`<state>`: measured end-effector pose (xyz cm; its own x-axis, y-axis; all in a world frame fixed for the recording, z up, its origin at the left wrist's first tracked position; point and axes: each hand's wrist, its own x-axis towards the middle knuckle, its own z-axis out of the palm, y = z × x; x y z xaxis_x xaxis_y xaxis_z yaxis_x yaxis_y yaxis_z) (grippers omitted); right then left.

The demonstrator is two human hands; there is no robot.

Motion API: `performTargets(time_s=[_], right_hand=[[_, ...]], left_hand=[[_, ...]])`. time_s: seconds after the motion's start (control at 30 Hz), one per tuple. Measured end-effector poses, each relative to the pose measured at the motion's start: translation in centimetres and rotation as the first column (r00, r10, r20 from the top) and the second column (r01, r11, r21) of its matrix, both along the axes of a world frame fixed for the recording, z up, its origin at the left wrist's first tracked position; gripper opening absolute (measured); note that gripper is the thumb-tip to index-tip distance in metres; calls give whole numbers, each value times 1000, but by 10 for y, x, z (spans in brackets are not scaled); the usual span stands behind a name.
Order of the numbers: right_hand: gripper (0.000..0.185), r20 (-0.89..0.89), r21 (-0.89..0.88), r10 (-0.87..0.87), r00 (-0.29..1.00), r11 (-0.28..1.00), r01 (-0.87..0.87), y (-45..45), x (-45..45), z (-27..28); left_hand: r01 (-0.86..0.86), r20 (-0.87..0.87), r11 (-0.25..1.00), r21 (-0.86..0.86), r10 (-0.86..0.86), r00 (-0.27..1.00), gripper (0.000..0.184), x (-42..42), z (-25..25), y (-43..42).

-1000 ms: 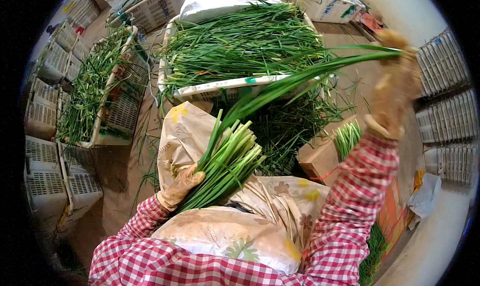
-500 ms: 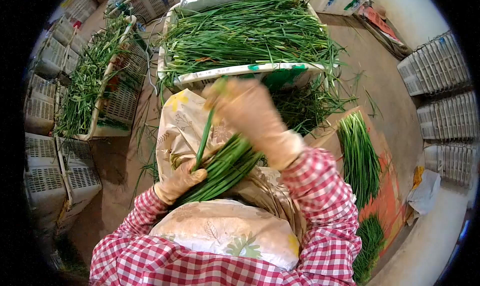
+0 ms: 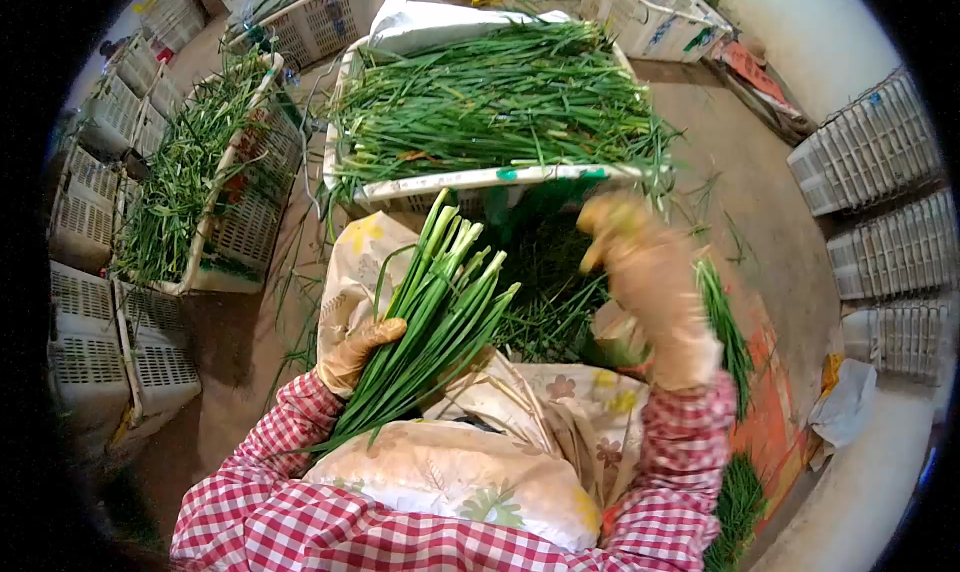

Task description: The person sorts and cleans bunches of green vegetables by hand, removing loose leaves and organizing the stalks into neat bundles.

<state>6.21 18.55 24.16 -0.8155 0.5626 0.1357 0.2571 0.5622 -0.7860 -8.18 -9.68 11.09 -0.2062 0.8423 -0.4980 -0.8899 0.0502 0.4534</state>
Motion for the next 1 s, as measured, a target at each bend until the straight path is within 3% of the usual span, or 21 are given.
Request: performTargets(time_s=[0.03,0.1,0.13,0.17,0.27,0.3,0.33,0.4,0.43,0.47,0.5,0.53,0.57,0.6,0.7,0.8,0.83,0.87,0.9,0.97,1.0], right_hand=[[20,282,-200,36,959,979,22,-2,6,-14],[20,466,-462,76,881,871,169,4,13,-72],[20,482,-592,163,861,785,183,-4,15,-84],[21,479,-706,246,843,678,203,-16,12,-95],[25,301,-857,458,836,515,26,-43,-1,-145],[28,206,-859,481,852,506,-78,-48,-3,-155],[32,102,-792,497,862,565,-232,-50,0,-162],[40,-31,-418,544,839,755,-505,-48,5,-167],[45,-71,-285,547,834,790,-543,-48,8,-169],[44,-125,-311,532,838,781,-542,-47,8,-171],[43,-183,-463,492,851,721,-516,-48,10,-174],[43,-254,-650,424,869,591,-478,-49,11,-177],[42,-323,-822,307,895,378,-426,-50,14,-180],[42,-373,-893,202,906,187,-410,-53,15,-184],[42,-473,-864,-28,881,-181,-470,-57,22,-200],[43,-469,-812,-141,872,-321,-488,-50,33,-191],[40,-327,-860,-212,921,-337,-383,-43,35,-179],[35,-255,-967,-74,964,-12,-256,-29,19,-158],[31,-132,-935,30,991,327,-134,-21,9,-136],[22,33,-784,-225,974,598,165,-7,34,-80],[22,-53,-724,-285,957,671,160,0,47,-79]], left_hand=[[-14,-40,1000,-3,14,999,39,2,14,4],[-11,-45,1000,28,12,999,42,3,21,6],[5,-46,999,43,-3,999,45,5,25,6],[30,-168,998,53,-21,986,49,5,32,8],[129,-457,991,-26,-126,880,59,17,19,27],[144,-448,987,73,-96,889,76,29,32,37],[168,-645,986,11,-122,754,83,34,19,34],[283,-682,959,28,-189,707,98,38,21,37],[225,-734,974,2,-152,662,96,32,10,33],[229,-666,972,-55,-207,716,94,19,21,31],[232,-589,966,-114,-254,767,92,4,32,29],[195,-543,981,15,-155,825,87,-11,0,23],[204,-559,978,41,-147,816,89,-13,9,27],[255,-411,958,132,-182,893,91,-9,-5,29],[400,-22,851,342,-418,908,101,-6,-35,18],[388,112,794,467,-488,865,93,5,-66,7],[388,116,797,463,-489,865,93,5,-65,4],[424,76,828,368,-481,873,87,6,-48,3],[452,38,851,267,-477,878,81,8,-32,1],[325,116,939,110,-337,934,62,15,-16,-3],[311,168,945,99,-324,931,57,14,-21,-7]])
